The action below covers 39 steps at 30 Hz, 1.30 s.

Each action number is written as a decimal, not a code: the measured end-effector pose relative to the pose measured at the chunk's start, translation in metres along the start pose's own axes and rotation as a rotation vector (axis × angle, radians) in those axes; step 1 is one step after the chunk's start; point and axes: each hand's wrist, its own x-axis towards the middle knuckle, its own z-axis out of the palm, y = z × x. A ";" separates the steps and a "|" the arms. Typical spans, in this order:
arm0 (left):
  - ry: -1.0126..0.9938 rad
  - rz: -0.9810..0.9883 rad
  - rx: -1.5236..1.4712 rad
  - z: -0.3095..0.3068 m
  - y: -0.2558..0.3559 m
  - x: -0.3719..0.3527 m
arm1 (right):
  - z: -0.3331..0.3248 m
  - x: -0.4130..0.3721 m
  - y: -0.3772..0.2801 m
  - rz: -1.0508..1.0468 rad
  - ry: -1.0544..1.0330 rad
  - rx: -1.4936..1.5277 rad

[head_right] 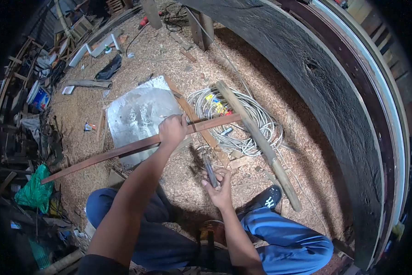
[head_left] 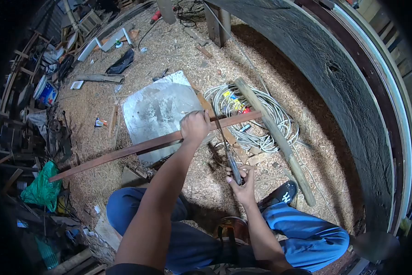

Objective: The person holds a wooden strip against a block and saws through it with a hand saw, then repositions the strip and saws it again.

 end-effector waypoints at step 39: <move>-0.025 -0.033 0.087 0.000 0.003 0.002 | -0.005 -0.028 0.030 -0.046 0.126 -0.058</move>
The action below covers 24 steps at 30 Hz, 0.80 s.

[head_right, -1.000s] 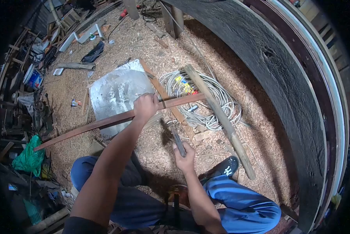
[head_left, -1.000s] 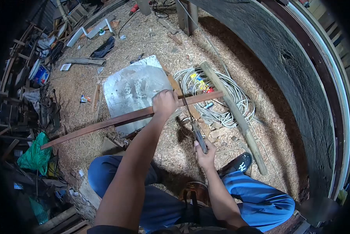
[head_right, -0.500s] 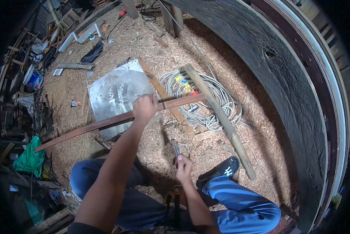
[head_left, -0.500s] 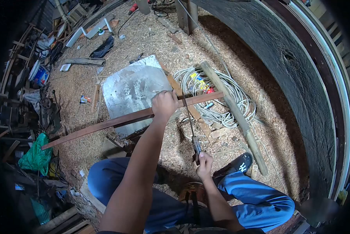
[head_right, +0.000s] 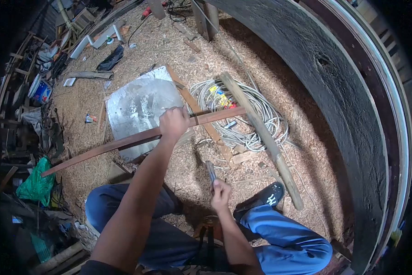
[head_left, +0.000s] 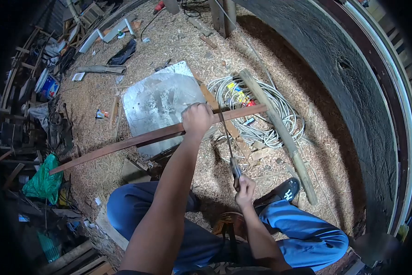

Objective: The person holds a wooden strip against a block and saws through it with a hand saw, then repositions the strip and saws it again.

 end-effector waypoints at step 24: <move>-0.023 0.029 0.004 -0.001 0.002 -0.005 | 0.013 -0.003 0.006 0.018 0.012 0.005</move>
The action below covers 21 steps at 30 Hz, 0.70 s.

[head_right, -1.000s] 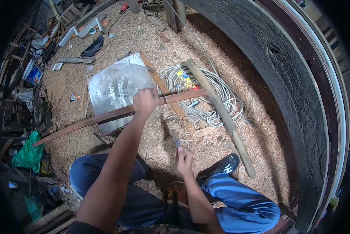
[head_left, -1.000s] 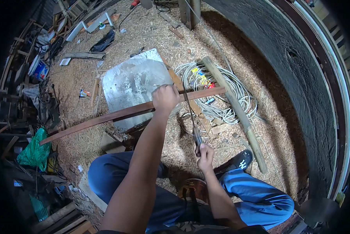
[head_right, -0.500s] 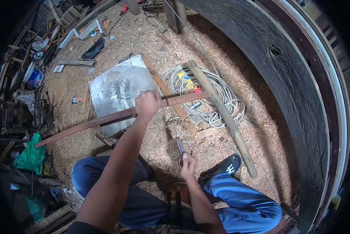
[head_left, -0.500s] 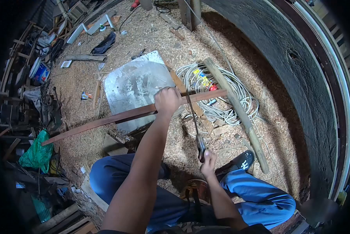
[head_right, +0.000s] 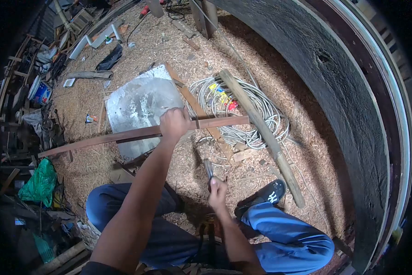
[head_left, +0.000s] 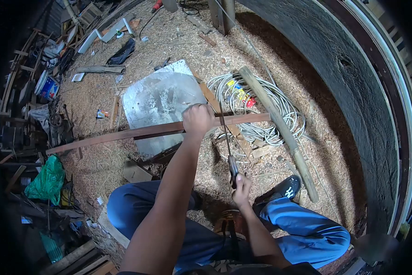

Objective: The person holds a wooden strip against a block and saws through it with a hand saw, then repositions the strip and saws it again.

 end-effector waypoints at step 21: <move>0.025 -0.007 0.024 0.006 -0.001 0.003 | 0.032 0.030 -0.016 0.024 0.140 0.010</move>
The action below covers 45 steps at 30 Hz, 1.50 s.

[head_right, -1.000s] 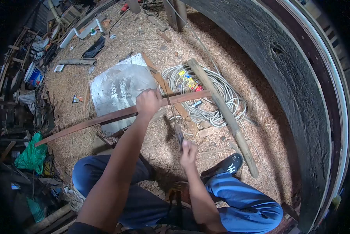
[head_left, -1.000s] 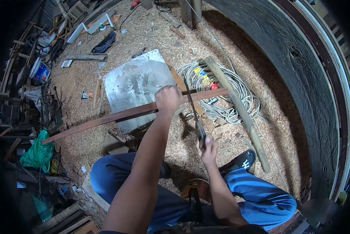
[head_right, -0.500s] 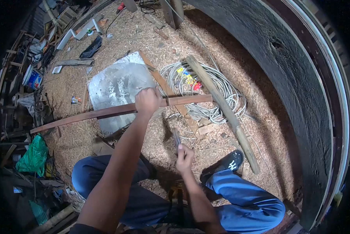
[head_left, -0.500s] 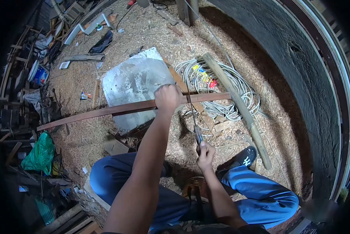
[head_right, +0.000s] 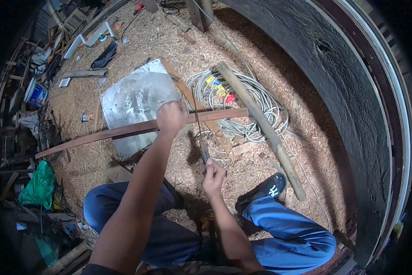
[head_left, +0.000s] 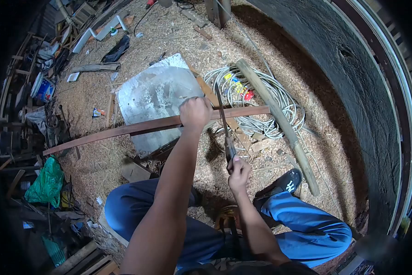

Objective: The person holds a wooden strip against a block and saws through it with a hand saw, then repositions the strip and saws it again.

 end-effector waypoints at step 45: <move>0.014 -0.041 -0.009 0.002 0.003 0.001 | -0.014 -0.072 0.003 -0.286 0.119 -0.112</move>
